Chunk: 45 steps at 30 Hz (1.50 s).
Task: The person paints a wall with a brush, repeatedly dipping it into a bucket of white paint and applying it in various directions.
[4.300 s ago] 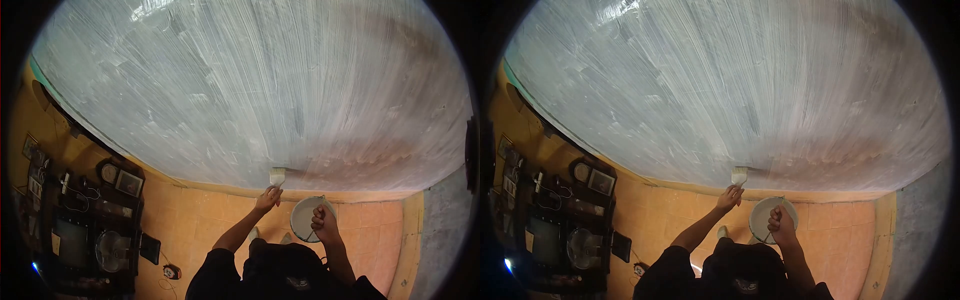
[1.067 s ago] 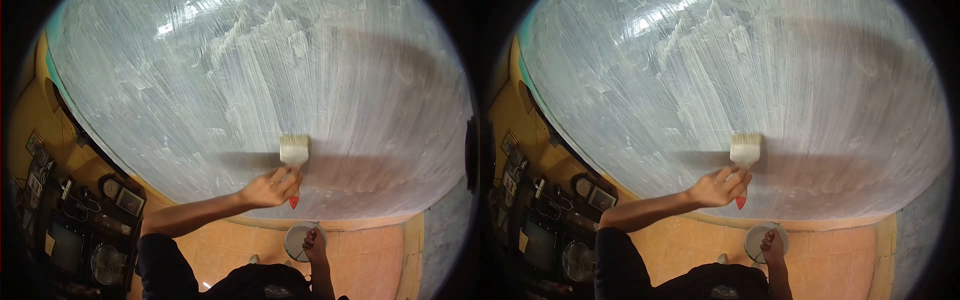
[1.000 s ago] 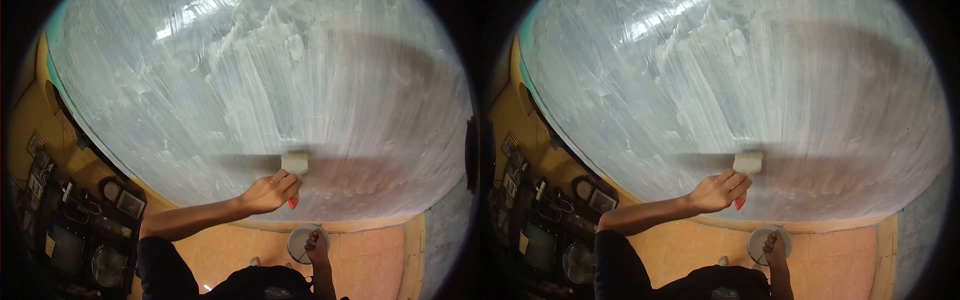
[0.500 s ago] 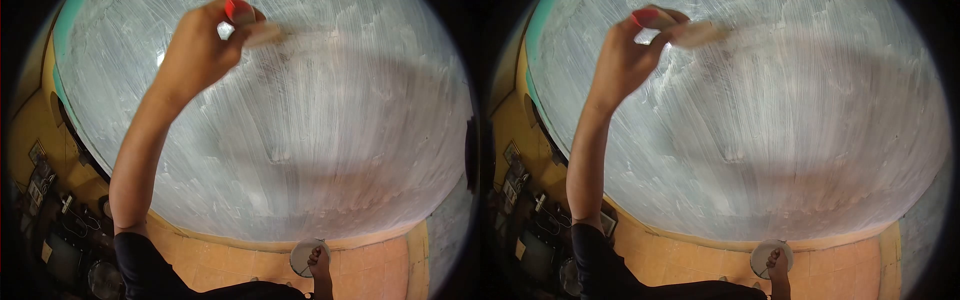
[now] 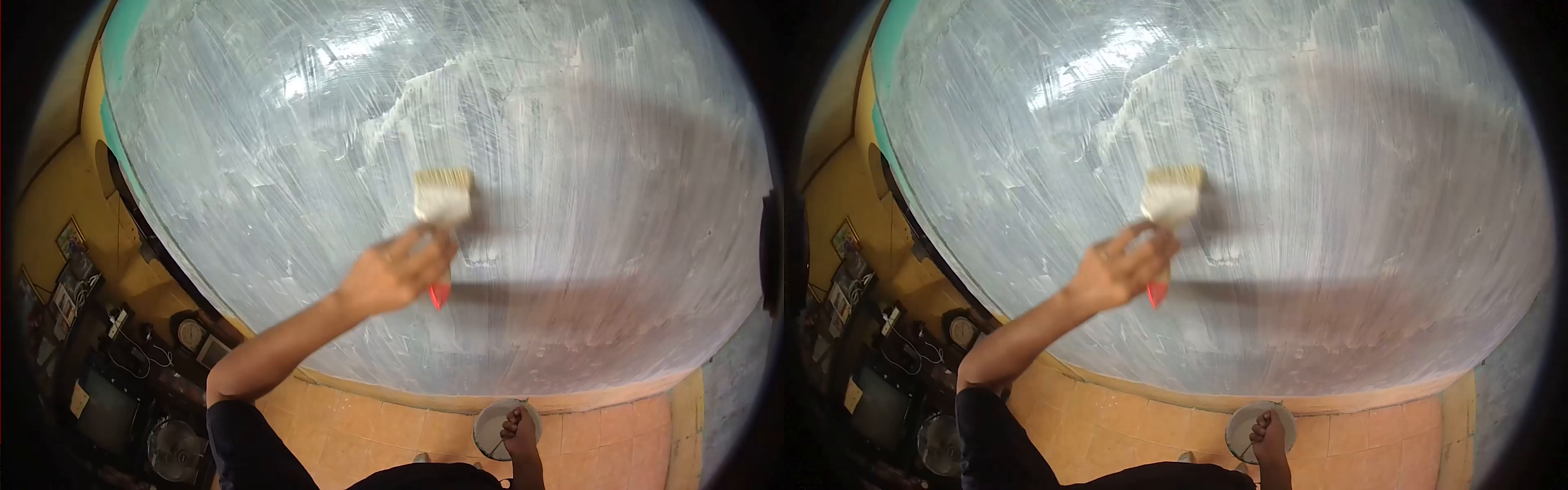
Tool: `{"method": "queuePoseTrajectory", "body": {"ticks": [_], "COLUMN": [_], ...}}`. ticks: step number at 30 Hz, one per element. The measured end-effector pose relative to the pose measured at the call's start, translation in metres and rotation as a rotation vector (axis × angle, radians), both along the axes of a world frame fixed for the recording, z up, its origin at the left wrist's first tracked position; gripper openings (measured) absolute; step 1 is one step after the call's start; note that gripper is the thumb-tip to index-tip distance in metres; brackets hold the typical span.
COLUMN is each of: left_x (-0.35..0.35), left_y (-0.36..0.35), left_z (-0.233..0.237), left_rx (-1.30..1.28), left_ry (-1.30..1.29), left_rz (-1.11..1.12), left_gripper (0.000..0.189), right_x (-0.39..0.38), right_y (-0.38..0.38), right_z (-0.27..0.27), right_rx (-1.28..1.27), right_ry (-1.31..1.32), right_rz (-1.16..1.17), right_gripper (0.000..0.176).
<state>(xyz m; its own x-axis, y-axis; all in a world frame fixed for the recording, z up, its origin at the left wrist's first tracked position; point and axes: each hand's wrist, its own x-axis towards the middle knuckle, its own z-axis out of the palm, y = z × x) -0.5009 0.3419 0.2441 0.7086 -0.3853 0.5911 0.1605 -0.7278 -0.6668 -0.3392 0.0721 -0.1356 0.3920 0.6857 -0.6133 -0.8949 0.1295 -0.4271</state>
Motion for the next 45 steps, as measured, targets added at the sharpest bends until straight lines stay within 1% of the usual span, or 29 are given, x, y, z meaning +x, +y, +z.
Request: {"method": "queuePoseTrajectory", "body": {"ticks": [1, 2, 4, 5, 7, 9, 10, 11, 13, 14, 15, 16, 17, 19, 20, 22, 23, 25, 27, 29, 31, 33, 34, 36, 37, 39, 41, 42, 45], "left_x": [-0.006, -0.010, -0.017, -0.022, -0.034, -0.040, -0.045, -0.049, -0.060, -0.064, -0.068, -0.073, -0.078, -0.082, -0.081, -0.076, -0.072, -0.056, -0.044, -0.043, -0.043, -0.052, -0.056, -0.063, -0.066, -0.073, -0.076, -0.078, -0.084], "left_y": [-0.006, -0.008, -0.009, -0.005, 0.000, 0.021, 0.027, 0.029, 0.033, 0.044, 0.049, 0.049, 0.059, 0.046, 0.043, 0.034, 0.035, 0.032, 0.042, 0.039, 0.037, 0.027, 0.024, 0.020, 0.022, 0.024, 0.037, 0.044, 0.064], "left_z": [-0.013, -0.027, -0.043, -0.047, -0.039, -0.025, -0.005, 0.016, 0.064, 0.083, 0.103, 0.124, 0.139, 0.157, 0.158, 0.154, 0.148, 0.118, 0.080, 0.037, -0.007, -0.048, -0.066, -0.094, -0.103, -0.116, -0.115, -0.104, -0.050], "left_rx": [-0.043, -0.046, -0.424, -0.429, -0.749, -0.808, -0.847, -0.944, -0.926, -0.864, -0.872, -0.758, -0.564, -0.575, -0.576, -0.216, -0.140, -0.170, -0.197, -0.127, -0.007, -0.141, -0.142, -0.506, -0.514, -0.845, -0.891, -0.870, -0.811], "left_ry": [0.062, 0.058, 0.157, 0.153, 0.258, 0.120, 0.096, 0.050, 0.009, -0.052, -0.111, -0.152, -0.185, -0.291, -0.292, -0.396, -0.390, -0.415, -0.322, -0.171, -0.106, 0.026, 0.025, 0.139, 0.142, 0.237, 0.211, 0.168, 0.001], "left_rz": [-0.011, -0.007, -0.049, -0.047, 0.042, -0.050, -0.078, -0.016, -0.063, -0.072, -0.114, -0.136, -0.092, -0.120, -0.120, -0.122, -0.131, -0.094, -0.029, 0.058, 0.048, 0.060, 0.059, 0.012, 0.010, -0.019, -0.024, -0.026, -0.077], "left_gripper": [0.042, 0.042, 0.039, 0.039, 0.035, 0.032, 0.029, 0.029, 0.025, 0.023, 0.023, 0.021, 0.021, 0.023, 0.023, 0.026, 0.029, 0.036, 0.042, 0.044, 0.032, 0.041, 0.041, 0.037, 0.037, 0.034, 0.031, 0.030, 0.027], "right_x": [-0.001, -0.002, -0.006, -0.008, -0.011, -0.016, -0.019, -0.022, -0.027, -0.031, -0.034, -0.037, -0.039, -0.047, -0.050, -0.056, -0.059, -0.063, -0.066, -0.070, -0.072, -0.071, -0.070, -0.070, -0.070, -0.070, -0.071, -0.071, -0.072], "right_y": [0.002, 0.003, 0.005, 0.007, 0.010, 0.014, 0.017, 0.019, 0.025, 0.028, 0.031, 0.033, 0.034, 0.037, 0.039, 0.044, 0.045, 0.047, 0.048, 0.050, 0.051, 0.050, 0.050, 0.047, 0.046, 0.044, 0.043, 0.043, 0.044], "right_z": [0.001, 0.002, 0.008, 0.011, 0.014, 0.015, 0.014, 0.014, 0.016, 0.018, 0.020, 0.021, 0.021, 0.021, 0.021, 0.021, 0.020, 0.019, 0.018, 0.019, 0.019, 0.020, 0.020, 0.018, 0.018, 0.017, 0.018, 0.018, 0.014], "right_rx": [-0.001, -0.004, -0.015, -0.023, -0.024, -0.028, 0.010, 0.047, 0.047, 0.051, 0.056, 0.052, 0.069, 0.087, 0.060, 0.035, 0.031, 0.023, 0.029, 0.012, -0.003, 0.010, 0.009, 0.002, -0.007, -0.011, -0.026, -0.029, -0.021], "right_ry": [-0.002, -0.004, -0.021, -0.036, -0.052, -0.067, -0.073, -0.081, -0.069, -0.066, -0.061, -0.062, -0.069, -0.075, -0.058, -0.040, -0.034, -0.033, -0.044, -0.051, -0.058, -0.060, -0.061, -0.061, -0.058, -0.077, -0.082, -0.091, -0.095], "right_rz": [0.009, 0.017, 0.018, 0.016, 0.036, 0.054, 0.062, 0.069, 0.084, 0.095, 0.106, 0.108, 0.116, 0.125, 0.111, 0.094, 0.115, 0.135, 0.175, 0.182, 0.185, 0.210, 0.209, 0.215, 0.213, 0.203, 0.209, 0.214, 0.229], "right_gripper": [0.026, 0.026, 0.027, 0.027, 0.027, 0.028, 0.027, 0.027, 0.027, 0.027, 0.027, 0.027, 0.027, 0.026, 0.027, 0.027, 0.027, 0.026, 0.026, 0.026, 0.027, 0.028, 0.028, 0.028, 0.028, 0.028, 0.028, 0.028, 0.027]}}
